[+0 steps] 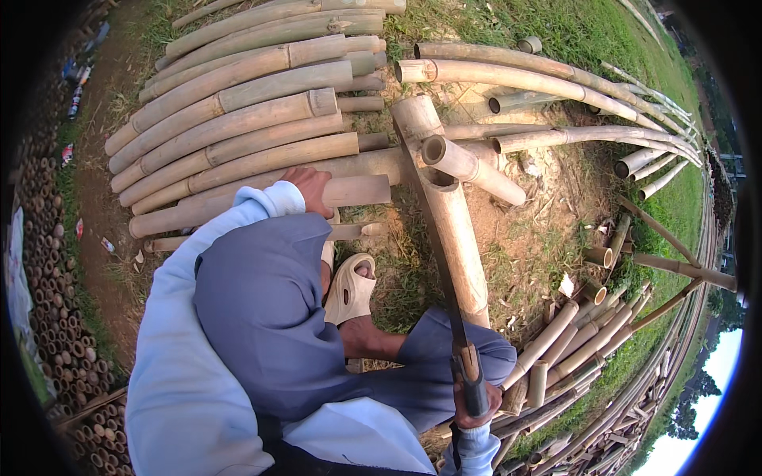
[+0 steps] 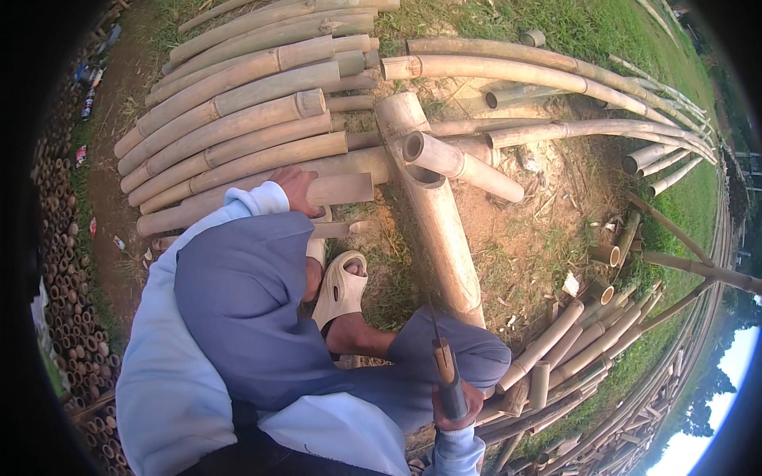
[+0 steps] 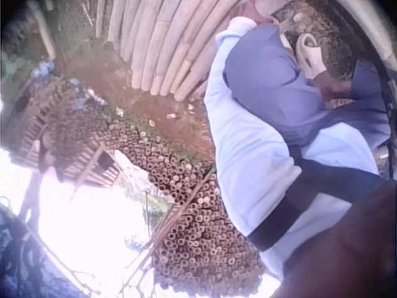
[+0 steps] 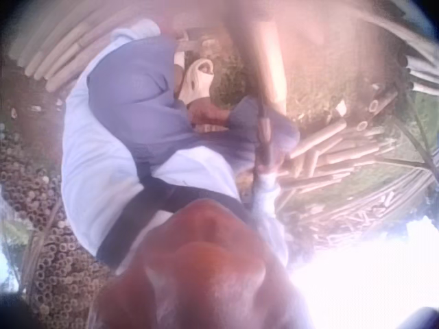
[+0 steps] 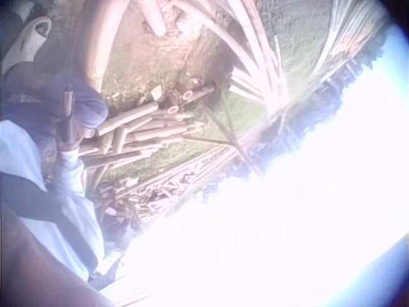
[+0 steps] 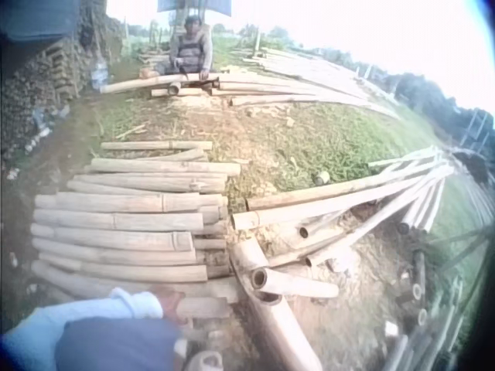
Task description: The person sits on the ground and uses a hand saw to cut bamboo poles into shorter sections. The person repeatedly positions a bamboo pole, saws through it, and sets the cut piece aside.
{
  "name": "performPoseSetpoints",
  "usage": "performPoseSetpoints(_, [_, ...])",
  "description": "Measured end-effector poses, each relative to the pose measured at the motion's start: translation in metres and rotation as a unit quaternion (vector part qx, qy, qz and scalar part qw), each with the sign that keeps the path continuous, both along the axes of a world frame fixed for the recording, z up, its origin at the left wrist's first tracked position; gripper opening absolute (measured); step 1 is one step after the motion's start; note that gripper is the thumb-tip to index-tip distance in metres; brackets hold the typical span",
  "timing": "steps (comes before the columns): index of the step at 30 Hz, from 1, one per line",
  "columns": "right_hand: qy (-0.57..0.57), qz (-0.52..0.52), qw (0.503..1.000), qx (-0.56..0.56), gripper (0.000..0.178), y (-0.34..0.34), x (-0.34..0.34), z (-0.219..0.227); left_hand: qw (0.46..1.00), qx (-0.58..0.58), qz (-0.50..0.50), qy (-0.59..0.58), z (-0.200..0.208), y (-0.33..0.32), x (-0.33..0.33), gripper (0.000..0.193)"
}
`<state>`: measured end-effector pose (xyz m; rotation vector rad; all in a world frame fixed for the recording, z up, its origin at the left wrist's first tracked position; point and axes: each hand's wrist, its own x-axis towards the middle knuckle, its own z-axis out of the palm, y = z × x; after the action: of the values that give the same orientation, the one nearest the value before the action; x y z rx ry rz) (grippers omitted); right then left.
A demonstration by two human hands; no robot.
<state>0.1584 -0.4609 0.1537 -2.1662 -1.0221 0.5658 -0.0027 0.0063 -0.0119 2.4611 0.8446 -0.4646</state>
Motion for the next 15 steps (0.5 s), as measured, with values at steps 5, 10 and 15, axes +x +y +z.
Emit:
performPoseSetpoints(5, [-0.009, -0.125, 0.992, 0.031, 0.028, -0.025, 0.006, -0.011, 0.995, 0.104, -0.008, 0.01, 0.076, 0.04, 0.023, 0.066])
performPoseSetpoints(10, [0.1, -0.243, 0.959, 0.11, 0.047, -0.016, 0.021, -0.02, 0.974, 0.222, 0.028, 0.024, 0.132, 0.138, 0.054, 0.075])
performPoseSetpoints(15, [0.073, -0.261, 0.951, 0.148, 0.058, -0.017, 0.022, -0.016, 0.932, 0.347, 0.104, 0.028, 0.146, 0.196, 0.087, 0.072])
